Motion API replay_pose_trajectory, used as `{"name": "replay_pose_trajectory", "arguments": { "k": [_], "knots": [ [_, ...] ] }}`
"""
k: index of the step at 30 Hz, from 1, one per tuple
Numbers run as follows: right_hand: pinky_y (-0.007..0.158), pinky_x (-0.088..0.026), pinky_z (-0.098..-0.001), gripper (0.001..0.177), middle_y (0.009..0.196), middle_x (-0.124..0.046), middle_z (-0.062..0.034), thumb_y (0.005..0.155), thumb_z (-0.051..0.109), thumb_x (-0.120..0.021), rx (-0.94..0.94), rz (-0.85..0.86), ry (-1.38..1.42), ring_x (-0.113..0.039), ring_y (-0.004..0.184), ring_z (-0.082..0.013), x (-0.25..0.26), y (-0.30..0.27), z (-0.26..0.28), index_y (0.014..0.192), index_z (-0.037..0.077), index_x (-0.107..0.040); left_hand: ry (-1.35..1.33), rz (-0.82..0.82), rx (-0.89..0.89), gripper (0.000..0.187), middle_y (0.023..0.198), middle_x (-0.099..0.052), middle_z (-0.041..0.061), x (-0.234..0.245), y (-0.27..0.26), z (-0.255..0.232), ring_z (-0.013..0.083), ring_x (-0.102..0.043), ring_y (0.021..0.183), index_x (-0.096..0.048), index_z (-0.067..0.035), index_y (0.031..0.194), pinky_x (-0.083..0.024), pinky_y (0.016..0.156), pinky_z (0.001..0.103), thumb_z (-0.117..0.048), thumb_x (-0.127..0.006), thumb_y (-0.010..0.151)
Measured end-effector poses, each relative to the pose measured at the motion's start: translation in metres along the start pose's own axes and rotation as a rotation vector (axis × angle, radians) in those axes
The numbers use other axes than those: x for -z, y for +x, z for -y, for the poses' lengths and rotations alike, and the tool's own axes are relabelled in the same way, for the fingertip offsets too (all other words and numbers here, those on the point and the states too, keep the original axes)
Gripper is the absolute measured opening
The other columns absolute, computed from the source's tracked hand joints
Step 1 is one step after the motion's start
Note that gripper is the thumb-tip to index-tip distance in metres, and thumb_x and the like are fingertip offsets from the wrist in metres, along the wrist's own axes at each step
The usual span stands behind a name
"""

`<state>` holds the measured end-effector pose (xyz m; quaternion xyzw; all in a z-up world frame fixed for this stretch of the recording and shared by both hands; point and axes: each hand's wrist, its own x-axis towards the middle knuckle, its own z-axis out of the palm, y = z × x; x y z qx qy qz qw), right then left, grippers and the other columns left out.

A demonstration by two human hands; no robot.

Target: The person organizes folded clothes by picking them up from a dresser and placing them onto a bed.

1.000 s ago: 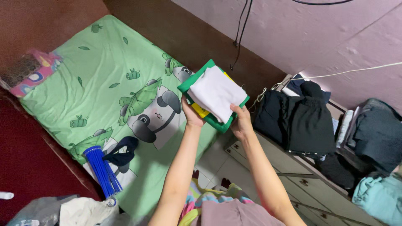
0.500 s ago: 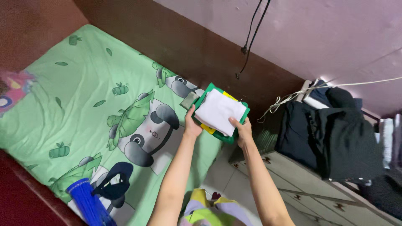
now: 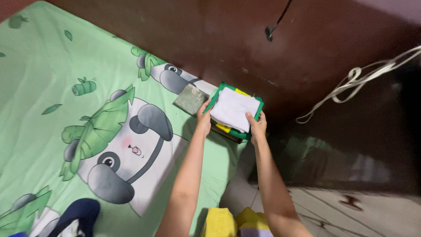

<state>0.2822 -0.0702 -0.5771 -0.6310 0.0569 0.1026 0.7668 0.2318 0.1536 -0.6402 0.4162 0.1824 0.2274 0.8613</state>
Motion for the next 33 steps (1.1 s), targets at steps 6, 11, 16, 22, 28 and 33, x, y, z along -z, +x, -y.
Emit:
{"name": "replay_pose_trajectory", "arguments": {
  "k": [6, 11, 16, 22, 28, 33],
  "knots": [
    [0.099, -0.052, -0.0309, 0.063, 0.126, -0.067, -0.0116, 0.088, 0.013, -0.079, 0.056, 0.074, 0.15, -0.065, 0.112, -0.0173, 0.006, 0.067, -0.111, 0.142, 0.0, -0.049, 0.282, -0.036, -0.053, 0.038, 0.125, -0.068, 0.004, 0.042, 0.05, 0.049, 0.0143, -0.061, 0.114, -0.067, -0.006, 0.131, -0.047, 0.1, 0.029, 0.0, -0.066, 0.093],
    [0.099, -0.051, -0.0313, 0.058, 0.127, -0.066, -0.0117, 0.091, 0.012, -0.076, 0.041, 0.05, 0.092, -0.064, 0.112, -0.0182, 0.02, 0.078, -0.178, 0.141, -0.002, -0.049, 0.663, -0.103, -0.165, 0.036, 0.124, -0.071, 0.011, 0.073, 0.048, 0.079, 0.021, -0.063, 0.118, -0.068, -0.005, 0.125, -0.048, 0.102, 0.034, -0.002, -0.07, 0.089],
    [0.099, -0.05, -0.0305, 0.057, 0.13, -0.065, -0.0126, 0.094, 0.013, -0.074, 0.118, 0.096, 0.11, -0.062, 0.114, -0.018, 0.023, 0.078, -0.178, 0.142, -0.004, -0.049, 0.72, -0.119, -0.28, 0.038, 0.124, -0.073, 0.013, 0.07, 0.043, 0.081, 0.0265, -0.067, 0.119, -0.069, -0.005, 0.123, -0.048, 0.104, 0.037, -0.002, -0.075, 0.085],
    [0.109, -0.04, -0.0431, 0.074, 0.14, -0.048, -0.0242, 0.085, 0.009, -0.078, 0.503, -0.211, -0.489, -0.05, 0.126, -0.0322, -0.007, 0.023, -0.129, 0.146, -0.004, -0.038, 0.958, -0.448, -0.423, 0.023, 0.122, -0.073, 0.008, 0.024, 0.001, 0.031, 0.0305, -0.063, 0.119, -0.07, -0.009, 0.118, -0.046, 0.106, 0.043, -0.017, -0.067, 0.096],
    [0.122, -0.021, -0.0603, 0.054, 0.162, -0.04, -0.0171, 0.098, 0.016, -0.059, 0.935, -0.071, -1.003, -0.026, 0.155, -0.0389, -0.033, 0.01, -0.106, 0.15, 0.008, -0.048, 1.544, 0.177, -0.971, 0.034, 0.145, -0.061, 0.006, -0.02, -0.031, 0.01, 0.0323, -0.042, 0.147, -0.068, -0.015, 0.13, -0.021, 0.12, 0.061, -0.023, -0.058, 0.099],
    [0.12, -0.009, -0.0659, 0.058, 0.168, -0.027, -0.0089, 0.102, 0.037, -0.049, 0.624, 0.076, -1.288, -0.014, 0.156, -0.0355, -0.035, 0.038, -0.129, 0.155, 0.012, -0.043, 1.843, 0.294, -0.614, 0.058, 0.161, -0.039, 0.005, -0.006, 0.011, 0.038, 0.033, -0.032, 0.15, -0.046, -0.013, 0.151, -0.017, 0.119, 0.064, -0.037, -0.052, 0.098]
  ]
}}
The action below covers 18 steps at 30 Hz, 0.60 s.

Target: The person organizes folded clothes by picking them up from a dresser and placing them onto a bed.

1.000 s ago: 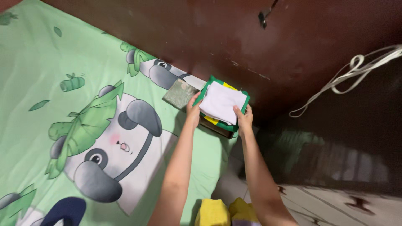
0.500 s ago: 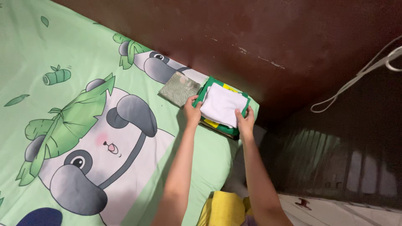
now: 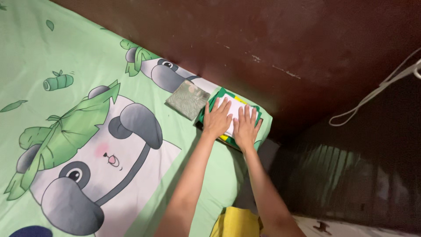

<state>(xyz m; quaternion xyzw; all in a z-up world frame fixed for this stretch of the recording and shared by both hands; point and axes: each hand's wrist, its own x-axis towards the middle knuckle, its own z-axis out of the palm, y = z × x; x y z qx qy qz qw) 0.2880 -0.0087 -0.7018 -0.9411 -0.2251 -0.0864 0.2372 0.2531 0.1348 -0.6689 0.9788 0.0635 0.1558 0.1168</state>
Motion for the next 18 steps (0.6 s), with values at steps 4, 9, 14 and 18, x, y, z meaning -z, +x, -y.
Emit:
{"name": "replay_pose_trajectory", "arguments": {
  "k": [4, 9, 14, 18],
  "knots": [
    [0.122, -0.01, -0.0639, 0.06, 0.169, -0.027, -0.0093, 0.105, 0.037, -0.046, 0.028, -0.052, 0.056, -0.015, 0.158, -0.0355, -0.03, -0.004, -0.02, 0.158, 0.009, -0.04, -0.071, -0.005, -0.028, 0.062, 0.165, -0.037, 0.006, -0.037, -0.002, 0.019, 0.0321, -0.031, 0.152, -0.044, -0.011, 0.154, -0.024, 0.121, 0.057, -0.036, -0.054, 0.097],
    [0.122, -0.006, -0.0636, 0.064, 0.17, -0.024, -0.0084, 0.104, 0.039, -0.043, 0.01, 0.001, 0.068, -0.012, 0.158, -0.0338, -0.048, -0.001, -0.03, 0.16, 0.009, -0.034, -0.115, -0.01, 0.018, 0.067, 0.167, -0.033, 0.003, -0.052, -0.001, 0.024, 0.0279, -0.03, 0.153, -0.041, -0.012, 0.157, -0.026, 0.12, 0.054, -0.036, -0.055, 0.096],
    [0.122, -0.005, -0.0633, 0.068, 0.172, -0.019, -0.0076, 0.105, 0.046, -0.038, 0.019, 0.084, 0.097, -0.006, 0.158, -0.0316, -0.042, 0.003, -0.039, 0.162, 0.01, -0.025, -0.088, 0.076, 0.063, 0.068, 0.168, -0.028, 0.002, -0.046, 0.004, 0.016, 0.0272, -0.024, 0.154, -0.036, -0.013, 0.157, -0.023, 0.118, 0.057, -0.038, -0.051, 0.095],
    [0.119, 0.0, -0.0662, 0.072, 0.172, -0.008, -0.0026, 0.102, 0.051, -0.032, -0.136, 0.357, 0.22, 0.0, 0.158, -0.0276, -0.004, 0.007, -0.04, 0.163, 0.016, -0.017, -0.096, 0.185, 0.2, 0.062, 0.166, -0.029, 0.0, -0.032, 0.008, -0.004, 0.0275, -0.019, 0.155, -0.038, -0.016, 0.155, -0.007, 0.12, 0.064, -0.039, -0.045, 0.098]
  ]
}}
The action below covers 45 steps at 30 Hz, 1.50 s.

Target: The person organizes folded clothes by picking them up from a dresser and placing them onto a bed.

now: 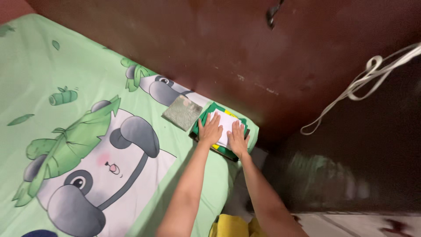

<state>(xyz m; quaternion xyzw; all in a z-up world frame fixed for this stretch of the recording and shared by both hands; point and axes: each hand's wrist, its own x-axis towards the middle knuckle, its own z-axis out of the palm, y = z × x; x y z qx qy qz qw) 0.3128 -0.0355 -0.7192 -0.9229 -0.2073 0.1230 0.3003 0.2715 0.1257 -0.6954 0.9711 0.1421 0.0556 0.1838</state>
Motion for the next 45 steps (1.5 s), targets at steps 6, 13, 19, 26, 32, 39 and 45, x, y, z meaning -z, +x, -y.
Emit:
{"name": "replay_pose_trajectory", "arguments": {
  "k": [6, 13, 19, 26, 32, 39, 45],
  "knots": [
    [0.128, -0.014, -0.0394, 0.069, 0.172, -0.019, -0.0129, 0.108, 0.04, -0.036, 0.123, -0.127, 0.723, -0.016, 0.159, -0.0259, 0.054, -0.034, 0.045, 0.162, 0.001, -0.019, -0.551, -0.183, 0.106, 0.053, 0.161, -0.043, 0.006, 0.041, -0.027, -0.041, 0.0314, -0.019, 0.157, -0.047, -0.016, 0.153, -0.004, 0.123, 0.062, -0.032, -0.036, 0.104],
    [0.125, -0.017, -0.0331, 0.07, 0.171, -0.021, -0.0152, 0.109, 0.04, -0.038, 0.193, -0.137, 0.911, -0.022, 0.157, -0.0246, 0.157, -0.106, 0.131, 0.162, -0.002, -0.02, -0.812, -0.259, 0.026, 0.052, 0.163, -0.042, 0.007, 0.171, -0.087, -0.096, 0.0308, -0.02, 0.157, -0.05, -0.013, 0.151, -0.01, 0.124, 0.055, -0.032, -0.032, 0.106],
    [0.123, -0.024, -0.0368, 0.078, 0.171, -0.023, -0.0129, 0.107, 0.052, -0.035, 0.216, -0.074, 0.983, -0.037, 0.151, -0.0279, 0.32, -0.221, 0.253, 0.164, 0.004, -0.014, -0.834, -0.302, -0.163, 0.055, 0.159, -0.048, 0.012, 0.345, -0.145, -0.179, 0.0358, -0.027, 0.156, -0.051, -0.004, 0.15, -0.019, 0.125, 0.046, -0.033, -0.027, 0.109],
    [0.119, -0.03, -0.0442, 0.087, 0.171, -0.025, -0.0109, 0.102, 0.066, -0.037, 0.274, -0.119, 0.986, -0.038, 0.151, -0.0289, 0.478, -0.336, 0.342, 0.166, 0.012, -0.014, -1.083, -0.307, -0.353, 0.059, 0.159, -0.049, 0.017, 0.535, -0.207, -0.315, 0.0398, -0.027, 0.158, -0.05, 0.0, 0.151, -0.023, 0.126, 0.045, -0.038, -0.026, 0.112],
    [0.115, -0.037, -0.0431, 0.087, 0.17, -0.029, -0.0127, 0.101, 0.066, -0.035, 0.171, -0.319, 1.037, -0.044, 0.147, -0.0298, 0.547, -0.404, 0.333, 0.166, 0.012, -0.014, -1.234, -0.119, -0.406, 0.06, 0.162, -0.045, 0.016, 0.585, -0.251, -0.38, 0.0357, -0.024, 0.16, -0.048, 0.0, 0.152, -0.02, 0.127, 0.043, -0.039, -0.026, 0.112],
    [0.109, -0.044, -0.0397, 0.089, 0.168, -0.03, -0.0143, 0.1, 0.068, -0.033, -0.008, -0.543, 1.076, -0.051, 0.142, -0.03, 0.576, -0.474, 0.327, 0.166, 0.012, -0.013, -1.256, 0.145, -0.423, 0.061, 0.163, -0.044, 0.014, 0.576, -0.294, -0.422, 0.0335, -0.021, 0.161, -0.049, -0.002, 0.152, -0.018, 0.127, 0.041, -0.041, -0.026, 0.111],
    [0.106, -0.046, -0.0388, 0.09, 0.167, -0.034, -0.0156, 0.1, 0.068, -0.032, -0.059, -0.653, 1.089, -0.054, 0.138, -0.0299, 0.59, -0.498, 0.308, 0.165, 0.01, -0.013, -1.232, 0.258, -0.47, 0.063, 0.163, -0.043, 0.015, 0.572, -0.306, -0.458, 0.0333, -0.019, 0.16, -0.048, -0.003, 0.153, -0.017, 0.127, 0.042, -0.043, -0.025, 0.11]
  ]
}}
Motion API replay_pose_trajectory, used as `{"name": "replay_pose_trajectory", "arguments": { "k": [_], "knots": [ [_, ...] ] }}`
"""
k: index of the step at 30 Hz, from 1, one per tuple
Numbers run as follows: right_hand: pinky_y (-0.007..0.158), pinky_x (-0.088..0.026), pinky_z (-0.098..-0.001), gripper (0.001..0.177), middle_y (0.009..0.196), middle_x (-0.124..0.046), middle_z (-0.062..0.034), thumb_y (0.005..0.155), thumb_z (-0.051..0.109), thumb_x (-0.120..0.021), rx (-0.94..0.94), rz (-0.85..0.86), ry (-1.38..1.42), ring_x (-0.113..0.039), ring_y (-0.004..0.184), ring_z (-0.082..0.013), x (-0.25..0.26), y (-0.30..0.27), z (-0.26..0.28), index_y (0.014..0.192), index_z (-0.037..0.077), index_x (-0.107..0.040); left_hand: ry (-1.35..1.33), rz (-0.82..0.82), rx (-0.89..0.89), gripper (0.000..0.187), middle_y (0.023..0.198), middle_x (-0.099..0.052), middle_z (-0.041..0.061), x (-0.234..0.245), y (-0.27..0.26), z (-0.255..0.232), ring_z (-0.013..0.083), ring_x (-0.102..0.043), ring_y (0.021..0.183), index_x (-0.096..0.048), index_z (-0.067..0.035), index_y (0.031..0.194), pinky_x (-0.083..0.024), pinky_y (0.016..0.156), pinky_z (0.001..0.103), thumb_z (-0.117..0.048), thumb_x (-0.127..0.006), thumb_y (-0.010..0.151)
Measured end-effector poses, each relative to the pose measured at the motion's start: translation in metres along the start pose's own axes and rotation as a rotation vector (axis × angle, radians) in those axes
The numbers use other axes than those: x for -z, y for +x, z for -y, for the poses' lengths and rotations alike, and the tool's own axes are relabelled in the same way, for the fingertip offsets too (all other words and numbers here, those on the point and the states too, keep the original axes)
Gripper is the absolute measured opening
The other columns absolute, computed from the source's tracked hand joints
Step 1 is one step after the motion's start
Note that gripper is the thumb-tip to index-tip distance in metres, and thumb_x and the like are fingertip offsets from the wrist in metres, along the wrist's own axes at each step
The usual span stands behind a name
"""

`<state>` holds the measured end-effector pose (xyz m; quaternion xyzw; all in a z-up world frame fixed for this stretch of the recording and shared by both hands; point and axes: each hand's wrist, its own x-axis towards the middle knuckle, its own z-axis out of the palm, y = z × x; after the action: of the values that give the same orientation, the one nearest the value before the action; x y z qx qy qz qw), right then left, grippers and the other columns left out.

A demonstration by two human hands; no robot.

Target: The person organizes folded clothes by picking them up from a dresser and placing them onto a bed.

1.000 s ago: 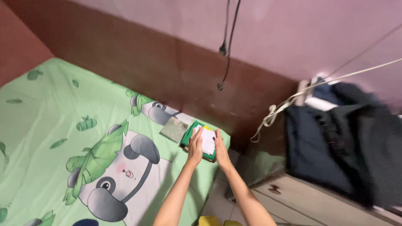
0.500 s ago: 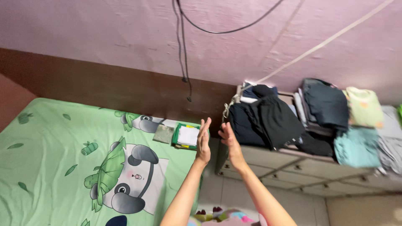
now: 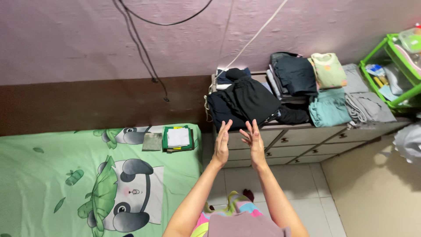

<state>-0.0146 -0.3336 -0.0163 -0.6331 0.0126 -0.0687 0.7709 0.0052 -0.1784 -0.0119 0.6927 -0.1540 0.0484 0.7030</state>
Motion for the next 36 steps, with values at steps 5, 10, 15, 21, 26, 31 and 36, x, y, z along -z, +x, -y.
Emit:
{"name": "replay_pose_trajectory", "arguments": {
  "k": [5, 10, 15, 21, 26, 31, 36],
  "knots": [
    [0.104, -0.048, -0.0377, 0.088, 0.165, -0.036, -0.0161, 0.101, 0.067, -0.032, 0.018, -0.056, 0.008, -0.056, 0.135, -0.0293, 0.038, 0.017, 0.002, 0.165, 0.009, -0.014, -0.035, 0.033, 0.012, 0.064, 0.164, -0.039, 0.015, -0.032, 0.021, 0.006, 0.0325, -0.019, 0.16, -0.047, -0.003, 0.153, -0.016, 0.127, 0.042, -0.044, -0.025, 0.11],
    [0.102, -0.049, -0.0361, 0.086, 0.165, -0.038, -0.0164, 0.102, 0.065, -0.031, 0.049, -0.07, 0.022, -0.058, 0.133, -0.0282, 0.09, 0.056, 0.003, 0.165, 0.009, -0.015, -0.076, 0.035, -0.011, 0.063, 0.165, -0.041, 0.014, -0.074, 0.055, 0.022, 0.0311, -0.019, 0.161, -0.047, -0.002, 0.153, -0.016, 0.128, 0.041, -0.044, -0.025, 0.111],
    [0.1, -0.05, -0.0349, 0.085, 0.162, -0.042, -0.0161, 0.103, 0.064, -0.034, 0.082, -0.058, 0.024, -0.061, 0.129, -0.0265, 0.153, 0.109, 0.017, 0.165, 0.009, -0.017, -0.058, 0.019, -0.076, 0.064, 0.162, -0.046, 0.015, -0.131, 0.108, 0.032, 0.0308, -0.023, 0.16, -0.048, -0.001, 0.152, -0.017, 0.127, 0.038, -0.044, -0.024, 0.112],
    [0.094, -0.052, -0.0321, 0.082, 0.154, -0.051, -0.0173, 0.103, 0.063, -0.036, 0.092, -0.096, -0.03, -0.065, 0.119, -0.0238, 0.234, 0.165, 0.028, 0.163, 0.008, -0.024, -0.154, -0.039, -0.044, 0.066, 0.157, -0.05, 0.018, -0.205, 0.163, 0.053, 0.0297, -0.038, 0.153, -0.047, 0.004, 0.15, -0.023, 0.125, 0.036, -0.045, -0.025, 0.111],
    [0.081, -0.054, -0.027, 0.075, 0.143, -0.06, -0.0152, 0.104, 0.059, -0.038, 0.069, -0.146, -0.124, -0.067, 0.104, -0.017, 0.286, 0.202, 0.029, 0.16, 0.008, -0.034, -0.162, -0.094, 0.014, 0.065, 0.153, -0.053, 0.02, -0.244, 0.19, 0.086, 0.0289, -0.045, 0.147, -0.049, 0.006, 0.148, -0.028, 0.123, 0.036, -0.043, -0.026, 0.111],
    [0.073, -0.052, -0.0239, 0.063, 0.129, -0.067, -0.0127, 0.107, 0.048, -0.042, 0.096, -0.236, -0.233, -0.065, 0.095, -0.0115, 0.323, 0.246, 0.013, 0.153, 0.006, -0.046, -0.14, -0.126, 0.033, 0.064, 0.153, -0.053, 0.02, -0.253, 0.22, 0.114, 0.0288, -0.046, 0.146, -0.049, 0.005, 0.149, -0.029, 0.123, 0.036, -0.041, -0.027, 0.111],
    [0.094, -0.049, -0.0254, 0.046, 0.128, -0.066, -0.013, 0.11, 0.025, -0.058, 0.301, -0.349, -0.446, -0.063, 0.111, -0.0141, 0.353, 0.292, -0.031, 0.144, -0.005, -0.052, -0.215, -0.169, 0.22, 0.063, 0.154, -0.05, 0.018, -0.251, 0.248, 0.125, 0.028, -0.045, 0.146, -0.046, 0.002, 0.15, -0.031, 0.119, 0.036, -0.043, -0.029, 0.109]
  ]
}}
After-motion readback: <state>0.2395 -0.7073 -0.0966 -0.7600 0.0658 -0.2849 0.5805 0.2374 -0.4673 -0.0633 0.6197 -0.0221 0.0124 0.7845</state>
